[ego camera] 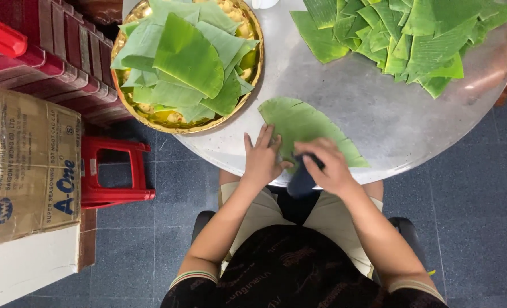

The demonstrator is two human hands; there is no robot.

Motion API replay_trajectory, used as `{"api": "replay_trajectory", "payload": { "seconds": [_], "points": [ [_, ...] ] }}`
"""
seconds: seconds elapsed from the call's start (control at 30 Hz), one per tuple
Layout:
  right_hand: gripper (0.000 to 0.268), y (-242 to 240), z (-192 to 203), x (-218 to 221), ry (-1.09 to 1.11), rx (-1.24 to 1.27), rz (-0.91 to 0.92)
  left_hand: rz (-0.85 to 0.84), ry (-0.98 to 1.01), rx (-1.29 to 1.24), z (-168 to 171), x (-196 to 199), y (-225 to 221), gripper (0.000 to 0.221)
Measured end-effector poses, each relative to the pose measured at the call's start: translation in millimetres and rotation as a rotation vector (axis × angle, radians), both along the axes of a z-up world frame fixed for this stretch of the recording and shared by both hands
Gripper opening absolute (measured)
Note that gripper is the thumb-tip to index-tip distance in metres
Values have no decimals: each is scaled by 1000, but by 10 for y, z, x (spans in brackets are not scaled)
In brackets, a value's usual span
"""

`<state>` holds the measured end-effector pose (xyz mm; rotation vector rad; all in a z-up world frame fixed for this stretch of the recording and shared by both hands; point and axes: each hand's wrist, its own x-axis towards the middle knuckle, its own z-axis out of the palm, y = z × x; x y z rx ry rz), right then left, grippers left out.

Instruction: Cleaning banana leaves by wiping them with a cloth and stacking them on a table.

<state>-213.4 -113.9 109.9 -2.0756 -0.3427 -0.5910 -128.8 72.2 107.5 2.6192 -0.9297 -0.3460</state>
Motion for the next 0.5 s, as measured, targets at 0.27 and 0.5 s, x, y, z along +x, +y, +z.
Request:
{"api": "replay_trajectory", "payload": {
  "seconds": [0.27,0.5],
  "points": [
    [52,495,-393,892,268,-525,-344,34,-7,66,9,36,28,85],
    [38,175,-745,796,168,-628,-500,42,-20,118,71,44,-7,87]
  ]
}}
